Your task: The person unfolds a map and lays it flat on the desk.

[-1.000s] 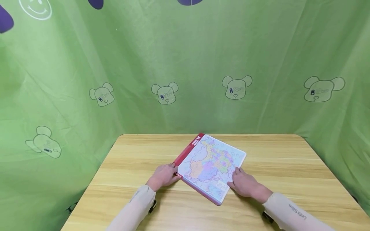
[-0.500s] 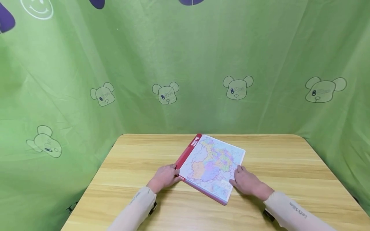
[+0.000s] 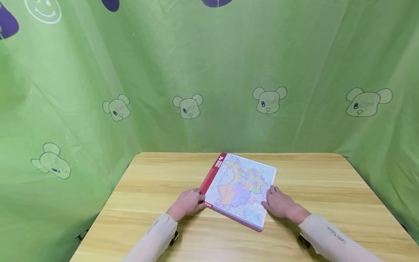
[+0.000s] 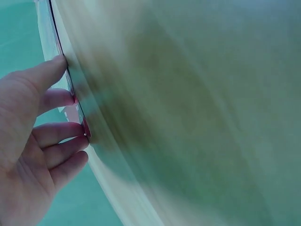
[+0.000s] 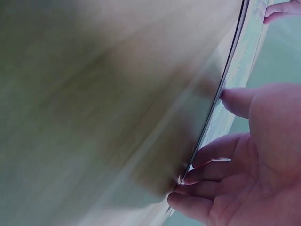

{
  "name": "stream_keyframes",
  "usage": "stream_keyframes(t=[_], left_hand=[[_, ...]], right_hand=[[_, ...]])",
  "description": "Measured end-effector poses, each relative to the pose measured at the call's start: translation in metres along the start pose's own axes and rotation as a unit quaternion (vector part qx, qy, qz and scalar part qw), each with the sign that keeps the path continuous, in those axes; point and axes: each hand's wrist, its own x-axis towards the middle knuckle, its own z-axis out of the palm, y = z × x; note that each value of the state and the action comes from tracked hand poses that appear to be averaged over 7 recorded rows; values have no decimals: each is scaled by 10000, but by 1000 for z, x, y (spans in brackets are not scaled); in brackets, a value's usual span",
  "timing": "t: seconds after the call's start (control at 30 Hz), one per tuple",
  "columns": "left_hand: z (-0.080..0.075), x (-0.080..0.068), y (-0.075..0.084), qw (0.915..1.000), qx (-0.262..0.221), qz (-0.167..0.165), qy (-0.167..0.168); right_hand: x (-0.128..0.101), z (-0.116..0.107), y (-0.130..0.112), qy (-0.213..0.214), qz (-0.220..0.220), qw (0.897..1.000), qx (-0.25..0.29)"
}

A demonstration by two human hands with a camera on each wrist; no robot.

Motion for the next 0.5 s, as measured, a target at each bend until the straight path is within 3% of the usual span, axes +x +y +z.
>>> stream_keyframes(t=[0.5], left_hand=[[1, -7, 12, 9996, 217, -53, 149]], right_hand=[[9, -4, 9, -147, 16, 9999, 1]])
